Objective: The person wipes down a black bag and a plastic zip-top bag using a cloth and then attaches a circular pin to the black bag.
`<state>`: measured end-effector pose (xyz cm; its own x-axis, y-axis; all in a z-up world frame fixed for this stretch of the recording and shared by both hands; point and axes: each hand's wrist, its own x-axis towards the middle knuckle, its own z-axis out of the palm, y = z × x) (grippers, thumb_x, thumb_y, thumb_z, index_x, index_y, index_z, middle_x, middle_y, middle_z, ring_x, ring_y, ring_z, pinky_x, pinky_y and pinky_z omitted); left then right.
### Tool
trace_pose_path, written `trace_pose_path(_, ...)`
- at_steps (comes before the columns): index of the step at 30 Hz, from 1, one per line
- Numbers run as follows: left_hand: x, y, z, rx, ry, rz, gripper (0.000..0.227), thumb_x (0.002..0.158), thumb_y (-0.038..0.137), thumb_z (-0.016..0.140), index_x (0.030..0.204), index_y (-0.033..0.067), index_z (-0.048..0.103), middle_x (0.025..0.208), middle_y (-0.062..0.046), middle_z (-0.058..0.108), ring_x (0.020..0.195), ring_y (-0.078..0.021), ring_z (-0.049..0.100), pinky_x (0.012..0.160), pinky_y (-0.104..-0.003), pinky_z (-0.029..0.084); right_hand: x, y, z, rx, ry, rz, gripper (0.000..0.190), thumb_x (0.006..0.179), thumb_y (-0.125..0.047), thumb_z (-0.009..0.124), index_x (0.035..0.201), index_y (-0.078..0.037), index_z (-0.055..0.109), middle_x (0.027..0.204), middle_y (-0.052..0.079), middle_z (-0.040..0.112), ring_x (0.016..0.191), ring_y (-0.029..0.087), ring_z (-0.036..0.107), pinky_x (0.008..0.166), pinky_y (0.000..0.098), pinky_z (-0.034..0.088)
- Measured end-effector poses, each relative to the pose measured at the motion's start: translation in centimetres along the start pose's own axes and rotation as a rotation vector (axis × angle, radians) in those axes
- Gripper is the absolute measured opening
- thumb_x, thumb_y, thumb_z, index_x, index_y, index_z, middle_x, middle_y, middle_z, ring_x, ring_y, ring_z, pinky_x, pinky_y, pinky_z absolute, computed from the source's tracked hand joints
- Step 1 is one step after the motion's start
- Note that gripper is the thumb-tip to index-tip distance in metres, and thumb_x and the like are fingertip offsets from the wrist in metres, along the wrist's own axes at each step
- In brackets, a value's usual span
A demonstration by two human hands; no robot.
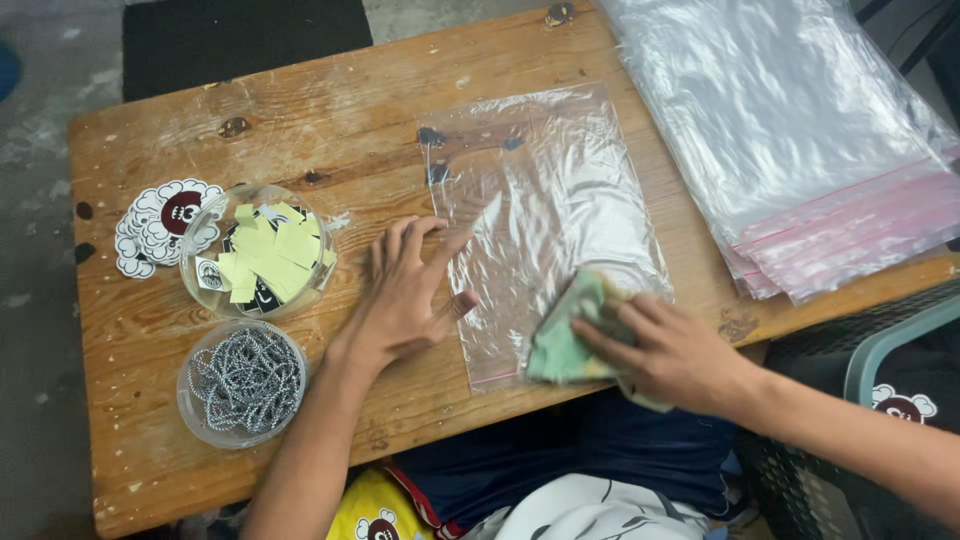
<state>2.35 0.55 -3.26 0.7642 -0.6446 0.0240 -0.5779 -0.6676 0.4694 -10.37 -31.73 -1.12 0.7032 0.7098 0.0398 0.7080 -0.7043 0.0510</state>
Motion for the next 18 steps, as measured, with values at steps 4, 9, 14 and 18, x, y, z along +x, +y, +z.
trace_pose_path(4, 0.2, -0.5, 0.5, -0.008, 0.039, 0.009, 0.089, 0.089, 0.083, 0.017, 0.153, 0.0252, 0.039, 0.134, -0.014, 0.043, 0.134, -0.0377, 0.032, 0.11, -0.058, 0.025, 1.6, 0.9, -0.5, 0.028, 0.042, -0.081, 0.062, 0.08, -0.031, 0.074, 0.14, -0.027, 0.059, 0.107, 0.01, 0.059, 0.089, 0.024, 0.056, 0.068, 0.0333, 0.053)
trace_pose_path(9, 0.0, -0.7, 0.3, -0.04, 0.092, -0.006, 0.091, 0.09, 0.08, 0.008, 0.155, 0.0214, 0.033, 0.133, -0.011, 0.043, 0.132, -0.033, 0.034, 0.108, -0.052, 0.027, 8.1, 9.1, 1.3, -0.075, 0.214, 0.158, 0.075, 0.078, -0.029, 0.074, 0.15, -0.024, 0.053, 0.111, 0.021, 0.057, 0.093, 0.04, 0.062, 0.067, 0.0471, 0.058)
trace_pose_path(14, -0.2, -0.1, -0.8, -0.125, 0.109, -0.021, 0.092, 0.093, 0.076, 0.006, 0.159, 0.0157, 0.026, 0.129, -0.014, 0.043, 0.128, -0.0347, 0.035, 0.108, -0.05, 0.026, 12.9, 7.4, 2.6, -0.123, 0.218, 0.172, 0.073, 0.078, -0.036, 0.074, 0.147, -0.023, 0.054, 0.111, 0.017, 0.053, 0.093, 0.037, 0.06, 0.062, 0.042, 0.055)
trace_pose_path(18, -0.2, 0.0, -0.7, -0.137, 0.1, -0.026, 0.092, 0.093, 0.074, 0.005, 0.16, 0.0137, 0.023, 0.131, -0.016, 0.043, 0.129, -0.0359, 0.035, 0.108, -0.052, 0.026, 11.2, -3.0, -1.3, 0.208, 0.194, -0.236, 0.055, 0.079, -0.021, 0.071, 0.133, -0.011, 0.062, 0.11, 0.018, 0.055, 0.093, 0.036, 0.055, 0.065, 0.0414, 0.052)
